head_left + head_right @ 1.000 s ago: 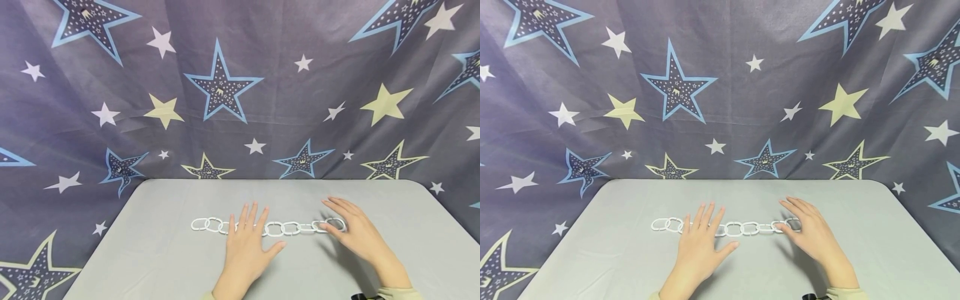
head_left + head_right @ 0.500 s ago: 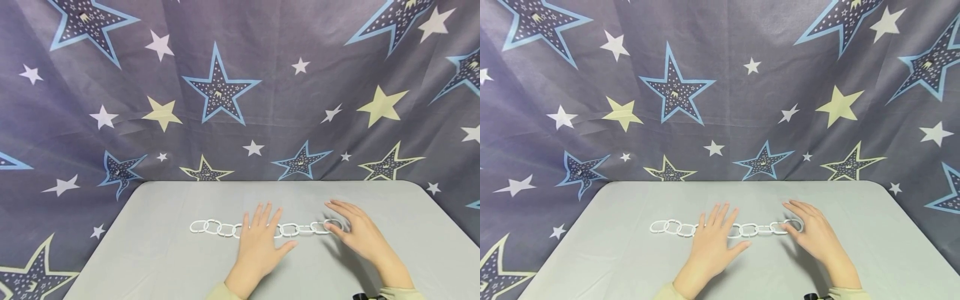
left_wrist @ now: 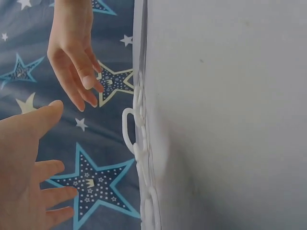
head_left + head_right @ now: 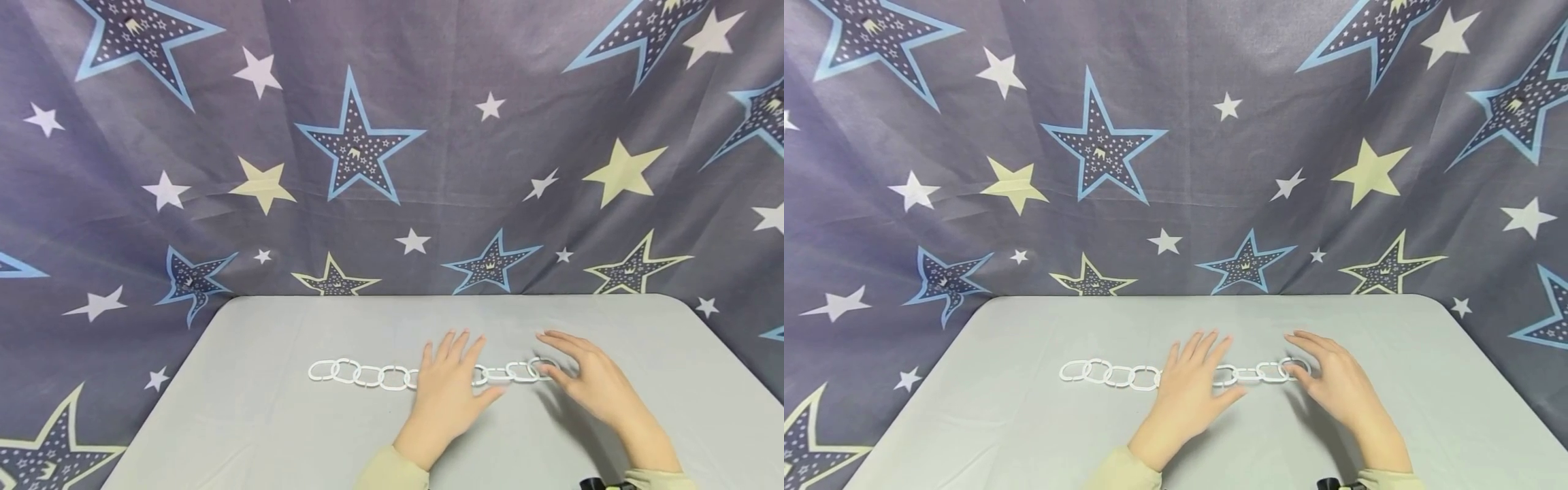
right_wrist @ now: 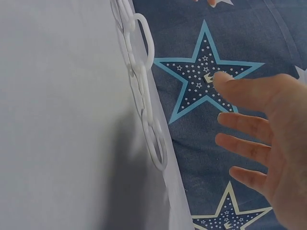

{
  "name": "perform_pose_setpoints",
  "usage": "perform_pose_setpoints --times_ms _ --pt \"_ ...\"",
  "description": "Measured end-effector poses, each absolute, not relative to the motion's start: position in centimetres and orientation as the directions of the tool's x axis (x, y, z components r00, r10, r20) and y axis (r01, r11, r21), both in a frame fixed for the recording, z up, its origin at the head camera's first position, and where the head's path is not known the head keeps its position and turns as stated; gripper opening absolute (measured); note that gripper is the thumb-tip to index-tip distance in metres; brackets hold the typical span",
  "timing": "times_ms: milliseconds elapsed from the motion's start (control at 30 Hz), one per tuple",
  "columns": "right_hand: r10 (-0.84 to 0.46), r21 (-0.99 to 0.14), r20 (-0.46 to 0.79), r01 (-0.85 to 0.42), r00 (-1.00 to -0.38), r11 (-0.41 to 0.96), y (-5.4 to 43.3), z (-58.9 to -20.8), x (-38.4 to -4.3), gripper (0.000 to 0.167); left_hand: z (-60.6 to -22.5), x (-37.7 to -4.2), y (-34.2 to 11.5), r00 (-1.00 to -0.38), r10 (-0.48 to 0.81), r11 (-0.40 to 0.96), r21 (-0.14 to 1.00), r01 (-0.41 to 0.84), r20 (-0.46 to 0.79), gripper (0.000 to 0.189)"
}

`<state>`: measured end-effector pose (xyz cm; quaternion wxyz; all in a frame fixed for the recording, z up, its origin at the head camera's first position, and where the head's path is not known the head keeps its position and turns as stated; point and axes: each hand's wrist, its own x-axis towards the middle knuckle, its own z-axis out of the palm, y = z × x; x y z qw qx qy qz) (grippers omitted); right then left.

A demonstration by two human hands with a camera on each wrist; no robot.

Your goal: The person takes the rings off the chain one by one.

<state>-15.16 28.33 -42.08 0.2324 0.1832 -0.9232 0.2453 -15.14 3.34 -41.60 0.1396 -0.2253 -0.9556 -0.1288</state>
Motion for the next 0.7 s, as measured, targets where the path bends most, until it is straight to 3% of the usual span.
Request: perform_pose_setpoints --times_ms 700 --pt "-0.191 -0.401 0.5 -0.422 -0.845 0.813 28.9 -42.5 -15.1 0.039 -42.3 -16.1 6.5 -0.856 0.395 0.867 0.174 0.467 0.333 0.049"
